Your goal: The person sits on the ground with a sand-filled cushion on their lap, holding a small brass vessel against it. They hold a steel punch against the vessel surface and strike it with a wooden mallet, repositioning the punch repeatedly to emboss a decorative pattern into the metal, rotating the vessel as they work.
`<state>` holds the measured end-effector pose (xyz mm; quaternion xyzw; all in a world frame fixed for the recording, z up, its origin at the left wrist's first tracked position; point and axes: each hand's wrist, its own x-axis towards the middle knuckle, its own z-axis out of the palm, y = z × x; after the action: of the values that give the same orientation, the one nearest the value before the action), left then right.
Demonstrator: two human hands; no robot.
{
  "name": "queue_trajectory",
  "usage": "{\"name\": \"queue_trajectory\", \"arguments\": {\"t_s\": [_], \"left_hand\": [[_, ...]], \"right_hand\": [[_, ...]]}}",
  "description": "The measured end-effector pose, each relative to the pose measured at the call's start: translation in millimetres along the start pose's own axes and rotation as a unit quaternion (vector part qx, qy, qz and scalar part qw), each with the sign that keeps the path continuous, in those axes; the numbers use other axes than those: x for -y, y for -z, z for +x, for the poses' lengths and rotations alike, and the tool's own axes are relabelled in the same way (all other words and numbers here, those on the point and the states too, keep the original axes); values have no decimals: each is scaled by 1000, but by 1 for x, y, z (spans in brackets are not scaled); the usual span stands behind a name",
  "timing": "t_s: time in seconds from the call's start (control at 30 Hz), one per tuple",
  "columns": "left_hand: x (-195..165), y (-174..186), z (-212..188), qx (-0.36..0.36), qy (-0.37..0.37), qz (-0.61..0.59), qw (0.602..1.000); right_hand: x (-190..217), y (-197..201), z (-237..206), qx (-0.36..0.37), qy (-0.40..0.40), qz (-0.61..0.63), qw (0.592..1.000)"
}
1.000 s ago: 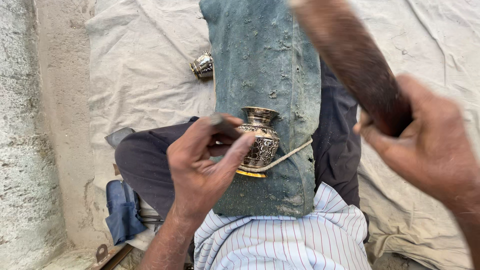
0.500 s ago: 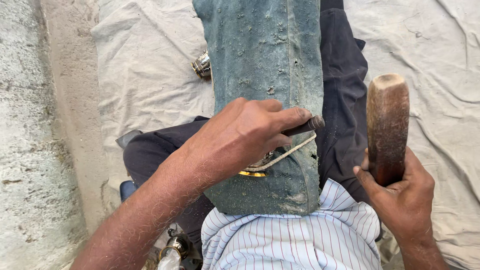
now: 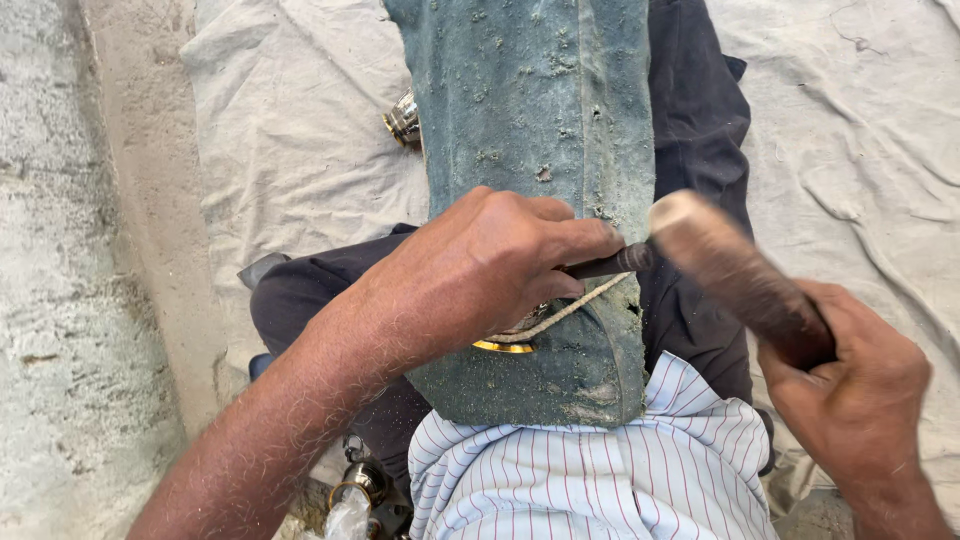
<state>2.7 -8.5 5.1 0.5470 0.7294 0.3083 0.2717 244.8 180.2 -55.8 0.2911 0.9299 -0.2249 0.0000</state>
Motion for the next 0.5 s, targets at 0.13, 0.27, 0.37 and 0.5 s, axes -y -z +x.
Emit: {"name": "queue_trajectory", "arguments": {"t_s": [0.13, 0.27, 0.37, 0.5], "left_hand": [[1, 1, 0, 7, 8, -15, 1000], [0, 5, -5, -26, -43, -3, 999], [-4, 3, -18, -57, 7, -27, 998], [-2, -8, -26, -96, 18, 5, 995]], "right_hand": [[-8, -4, 0, -48, -22, 281, 958], [-17, -12, -1, 32, -22, 132, 991], [-17, -15, -2, -12, -47, 310, 950], [-11, -9, 3, 9, -93, 342, 935]]}}
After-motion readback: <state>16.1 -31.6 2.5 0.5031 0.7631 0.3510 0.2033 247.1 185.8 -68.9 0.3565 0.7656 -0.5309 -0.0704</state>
